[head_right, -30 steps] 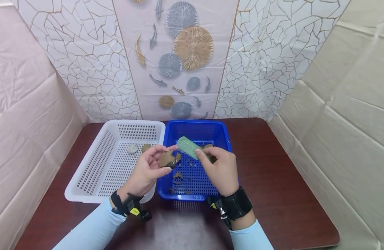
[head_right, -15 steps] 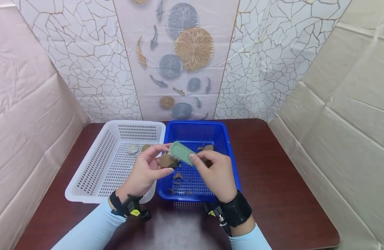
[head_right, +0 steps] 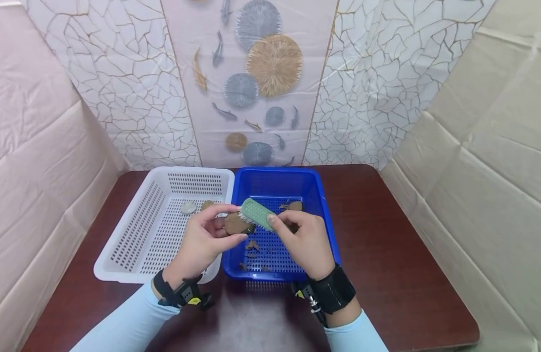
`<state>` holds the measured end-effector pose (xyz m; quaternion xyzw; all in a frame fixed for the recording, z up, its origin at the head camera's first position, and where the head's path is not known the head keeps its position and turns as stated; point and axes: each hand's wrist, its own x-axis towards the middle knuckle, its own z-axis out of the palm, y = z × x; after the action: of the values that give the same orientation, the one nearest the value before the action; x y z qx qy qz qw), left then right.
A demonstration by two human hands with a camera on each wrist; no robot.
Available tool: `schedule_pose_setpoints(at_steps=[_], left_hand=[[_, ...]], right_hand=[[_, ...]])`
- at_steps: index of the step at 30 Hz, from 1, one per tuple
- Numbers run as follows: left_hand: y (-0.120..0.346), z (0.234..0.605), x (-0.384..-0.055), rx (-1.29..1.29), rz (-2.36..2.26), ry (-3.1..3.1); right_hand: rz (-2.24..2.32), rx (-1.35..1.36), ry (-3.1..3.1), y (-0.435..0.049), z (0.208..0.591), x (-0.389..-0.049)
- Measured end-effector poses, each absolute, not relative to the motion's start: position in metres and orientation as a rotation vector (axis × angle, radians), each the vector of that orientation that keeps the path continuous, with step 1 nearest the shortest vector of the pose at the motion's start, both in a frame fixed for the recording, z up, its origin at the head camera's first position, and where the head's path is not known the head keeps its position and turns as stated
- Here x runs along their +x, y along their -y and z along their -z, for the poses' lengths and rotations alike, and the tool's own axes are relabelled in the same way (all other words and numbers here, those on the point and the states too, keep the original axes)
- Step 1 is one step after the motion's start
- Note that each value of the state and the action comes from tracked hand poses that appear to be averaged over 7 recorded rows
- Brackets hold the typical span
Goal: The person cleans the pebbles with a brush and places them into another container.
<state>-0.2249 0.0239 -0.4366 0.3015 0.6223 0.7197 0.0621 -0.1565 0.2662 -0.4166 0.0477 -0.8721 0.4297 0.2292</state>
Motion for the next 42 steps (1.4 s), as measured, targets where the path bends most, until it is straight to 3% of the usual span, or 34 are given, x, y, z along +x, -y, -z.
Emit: schedule_pose_setpoints(at_steps=[8, 17, 23, 29, 32, 42], left_hand=[[-0.024, 0.450, -0.230, 1.140, -1.977, -2.486], [-0.024, 0.448, -0.230, 1.151, -2.111, -2.369], [-0.025, 0.447, -0.229, 1.315, -2.117, -2.374], [-0.024, 0.442, -0.231, 1.030, -2.147, -2.197], [-0.021, 0.439, -0.230, 0.910, -2.188, -1.987], [-0.018, 0.437, -0.232, 0.821, -2.189, -1.877]], right_hand=[[-1.110, 0.104, 2.367, -0.262, 0.414, -0.156], [-1.033, 0.014, 2.391, -0.275, 0.424, -0.163], [-1.197, 0.132, 2.362, -0.264, 0.418, -0.153], [-1.058, 0.013, 2.410, -0.264, 0.414, -0.153], [-1.084, 0.083, 2.356, -0.262, 0.412, -0.150], [-0.859, 0.012, 2.393, -0.269, 0.419, -0.156]])
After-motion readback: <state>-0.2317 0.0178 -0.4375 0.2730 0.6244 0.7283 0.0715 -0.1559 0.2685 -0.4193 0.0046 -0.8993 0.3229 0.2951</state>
